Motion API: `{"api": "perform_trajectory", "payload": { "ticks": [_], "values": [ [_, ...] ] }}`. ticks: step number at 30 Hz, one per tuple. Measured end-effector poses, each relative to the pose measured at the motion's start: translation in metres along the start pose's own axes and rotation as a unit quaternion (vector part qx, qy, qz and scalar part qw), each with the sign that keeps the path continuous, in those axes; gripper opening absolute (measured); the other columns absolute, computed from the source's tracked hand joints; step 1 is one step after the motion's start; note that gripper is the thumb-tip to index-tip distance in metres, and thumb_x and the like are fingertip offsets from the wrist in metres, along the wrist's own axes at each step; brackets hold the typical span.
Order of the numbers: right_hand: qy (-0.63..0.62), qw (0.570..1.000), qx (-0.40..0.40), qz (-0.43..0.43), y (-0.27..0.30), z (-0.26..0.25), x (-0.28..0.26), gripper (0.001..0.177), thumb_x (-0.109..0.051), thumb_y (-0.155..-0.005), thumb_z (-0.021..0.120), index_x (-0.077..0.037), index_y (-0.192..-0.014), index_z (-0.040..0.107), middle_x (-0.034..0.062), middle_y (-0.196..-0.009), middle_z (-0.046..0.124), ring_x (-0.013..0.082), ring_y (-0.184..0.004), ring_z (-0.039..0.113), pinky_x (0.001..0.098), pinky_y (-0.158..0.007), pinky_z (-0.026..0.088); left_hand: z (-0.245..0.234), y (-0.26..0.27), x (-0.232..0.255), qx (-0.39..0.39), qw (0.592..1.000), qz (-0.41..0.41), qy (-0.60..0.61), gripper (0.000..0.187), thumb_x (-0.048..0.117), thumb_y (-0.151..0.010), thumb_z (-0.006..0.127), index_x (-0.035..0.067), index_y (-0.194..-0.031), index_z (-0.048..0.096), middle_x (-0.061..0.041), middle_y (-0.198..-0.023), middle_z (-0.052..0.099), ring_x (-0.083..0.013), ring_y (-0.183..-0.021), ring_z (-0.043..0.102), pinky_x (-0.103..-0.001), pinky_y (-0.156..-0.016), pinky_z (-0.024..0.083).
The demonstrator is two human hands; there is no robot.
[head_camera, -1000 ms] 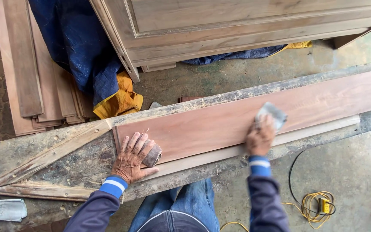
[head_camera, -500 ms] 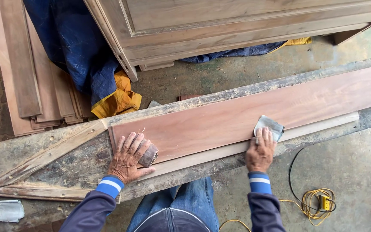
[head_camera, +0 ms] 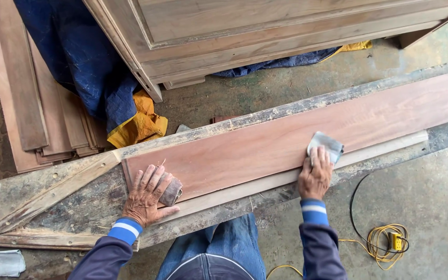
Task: The recorder is sanding a wooden board using both an electric power sander and manual sandpaper.
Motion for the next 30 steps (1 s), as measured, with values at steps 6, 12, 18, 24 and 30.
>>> {"api": "perform_trajectory", "payload": {
  "ticks": [6, 12, 18, 24, 30],
  "values": [
    [-0.073, 0.987, -0.016, -0.141, 0.033, 0.001, -0.116, 0.060, -0.005, -0.088, 0.056, -0.002, -0.148, 0.048, 0.0224, -0.155, 0.046, 0.0393, -0.147, 0.042, 0.0522, -0.125, 0.031, -0.011, -0.019, 0.025, 0.019, 0.998, -0.042, 0.035, 0.105, 0.079, -0.075, 0.060, 0.014, -0.154, 0.033, -0.016, -0.164, 0.027, -0.0381, -0.153, 0.018, -0.056, -0.125, 0.014],
    [-0.157, 0.964, -0.103, -0.186, -0.001, -0.012, -0.065, 0.077, 0.000, -0.074, 0.060, -0.009, -0.150, 0.050, 0.0150, -0.159, 0.046, 0.0346, -0.149, 0.040, 0.0516, -0.125, 0.025, 0.031, -0.098, 0.112, 0.033, 0.993, -0.105, 0.048, 0.109, 0.075, -0.075, 0.063, 0.010, -0.156, 0.030, -0.018, -0.163, 0.024, -0.0401, -0.154, 0.013, -0.060, -0.122, 0.010],
    [-0.048, 0.999, 0.007, -0.006, -0.130, -0.025, 0.160, 0.045, -0.019, -0.099, 0.061, -0.008, -0.142, 0.060, 0.0174, -0.152, 0.054, 0.0352, -0.142, 0.046, 0.0509, -0.120, 0.032, 0.078, -0.216, 0.224, -0.003, 0.998, 0.002, 0.070, 0.107, 0.074, -0.079, 0.065, 0.010, -0.158, 0.030, -0.018, -0.165, 0.023, -0.0395, -0.154, 0.014, -0.059, -0.123, 0.012],
    [-0.048, 0.996, -0.005, -0.074, -0.132, -0.012, 0.169, 0.068, -0.013, -0.079, 0.064, -0.003, -0.146, 0.052, 0.0214, -0.155, 0.048, 0.0396, -0.147, 0.040, 0.0521, -0.122, 0.030, 0.107, -0.280, 0.265, 0.068, 0.996, 0.045, 0.038, 0.107, 0.074, -0.072, 0.065, 0.010, -0.152, 0.034, -0.017, -0.160, 0.030, -0.0405, -0.150, 0.023, -0.059, -0.120, 0.018],
    [-0.188, 0.951, -0.112, -0.219, -0.154, -0.046, 0.196, 0.080, -0.008, -0.074, 0.064, -0.010, -0.153, 0.050, 0.0136, -0.161, 0.045, 0.0306, -0.152, 0.040, 0.0493, -0.127, 0.028, 0.144, -0.270, 0.251, 0.121, 0.991, 0.058, 0.019, 0.102, 0.077, -0.076, 0.060, 0.006, -0.147, 0.044, -0.021, -0.155, 0.041, -0.0411, -0.147, 0.034, -0.059, -0.121, 0.022]
  ]
}}
Point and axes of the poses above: each hand's wrist, its own y-axis away from the middle knuckle, its own z-axis out of the palm, x = y × z, the point moved 1 cm from there along -y, towards the middle knuckle
